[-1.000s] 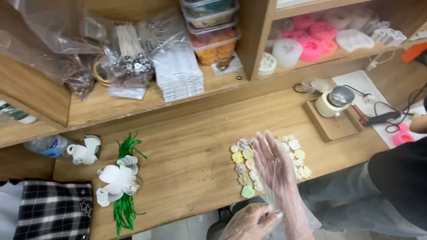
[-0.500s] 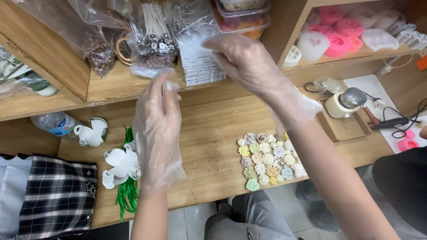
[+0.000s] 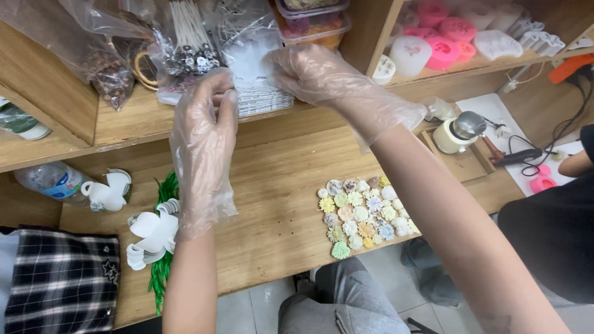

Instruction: The person wearing plastic gloves opens small printed plastic bags and places flower-shaped wax melts into them one at a time, pressing the items into the bags and setting the filled bags on the wooden workbench. They repeat this packing cycle for several bags across the counter.

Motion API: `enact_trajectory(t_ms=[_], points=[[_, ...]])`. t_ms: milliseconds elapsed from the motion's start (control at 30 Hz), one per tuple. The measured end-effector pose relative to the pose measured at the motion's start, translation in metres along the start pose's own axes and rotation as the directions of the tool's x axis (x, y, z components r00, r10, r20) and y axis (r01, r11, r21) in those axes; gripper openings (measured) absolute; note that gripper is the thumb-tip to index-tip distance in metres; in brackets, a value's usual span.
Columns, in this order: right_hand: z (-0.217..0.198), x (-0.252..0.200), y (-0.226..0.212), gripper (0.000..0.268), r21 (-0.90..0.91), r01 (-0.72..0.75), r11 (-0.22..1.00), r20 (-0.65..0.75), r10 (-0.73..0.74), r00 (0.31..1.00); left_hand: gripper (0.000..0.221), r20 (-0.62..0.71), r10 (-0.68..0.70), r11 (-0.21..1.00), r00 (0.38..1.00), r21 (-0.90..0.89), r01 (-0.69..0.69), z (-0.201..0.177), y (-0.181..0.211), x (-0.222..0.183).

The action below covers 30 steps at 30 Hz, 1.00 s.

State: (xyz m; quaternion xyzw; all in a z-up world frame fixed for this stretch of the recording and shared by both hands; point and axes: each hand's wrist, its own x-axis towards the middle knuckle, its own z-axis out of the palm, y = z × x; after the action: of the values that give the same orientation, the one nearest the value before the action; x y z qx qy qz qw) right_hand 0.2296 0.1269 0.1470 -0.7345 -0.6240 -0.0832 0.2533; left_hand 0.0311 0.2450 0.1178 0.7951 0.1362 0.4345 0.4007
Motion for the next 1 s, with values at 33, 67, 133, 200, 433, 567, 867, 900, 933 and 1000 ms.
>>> enact_trajectory(t_ms=[33,67,133,200,433,567,867,900,933,1000], points=[[-0.003,0.0,-0.004,0.03,-0.006,-0.008,1.0,0.004,0.008,1.0,0.025,0.005,-0.002,1.0,1.0,-0.009,0.002,0.002,0.0,-0.001],[-0.005,0.002,-0.009,0.029,0.01,-0.112,0.994,0.067,0.111,0.992,0.026,-0.016,0.011,1.0,1.0,0.022,-0.011,0.002,0.0,-0.001],[-0.001,0.003,-0.01,0.029,0.017,-0.221,0.975,0.136,0.217,0.967,0.027,-0.033,0.02,0.999,0.999,0.048,-0.018,0.003,-0.003,-0.004],[0.006,0.005,0.001,0.037,-0.077,-0.068,0.995,0.025,0.07,0.997,0.03,-0.048,0.122,0.991,0.991,0.067,-0.118,0.006,-0.009,-0.004],[-0.009,0.011,-0.018,0.049,-0.109,-0.242,0.964,0.206,0.26,0.944,0.027,-0.003,0.006,0.998,1.0,0.063,-0.006,0.007,0.003,-0.004],[0.0,0.01,-0.009,0.052,-0.11,-0.185,0.977,0.199,0.204,0.958,0.029,-0.034,0.015,0.999,0.999,0.05,-0.013,0.009,-0.004,-0.007],[0.012,0.009,0.013,0.049,-0.08,-0.089,0.993,0.155,0.101,0.983,0.03,-0.04,-0.097,0.993,0.994,0.066,0.1,0.008,-0.004,-0.011],[0.014,0.009,0.016,0.047,-0.089,-0.064,0.994,0.131,0.076,0.989,0.031,-0.031,-0.107,0.994,0.994,0.035,0.108,0.009,-0.006,-0.01],[0.016,0.008,0.018,0.047,-0.087,-0.066,0.994,0.133,0.077,0.988,0.031,-0.029,-0.109,0.993,0.994,0.036,0.11,0.008,-0.007,-0.011],[0.018,0.006,0.024,0.04,-0.097,0.022,0.995,0.081,-0.014,0.997,0.029,-0.055,-0.079,0.994,0.995,0.065,0.082,0.008,-0.007,-0.013]])
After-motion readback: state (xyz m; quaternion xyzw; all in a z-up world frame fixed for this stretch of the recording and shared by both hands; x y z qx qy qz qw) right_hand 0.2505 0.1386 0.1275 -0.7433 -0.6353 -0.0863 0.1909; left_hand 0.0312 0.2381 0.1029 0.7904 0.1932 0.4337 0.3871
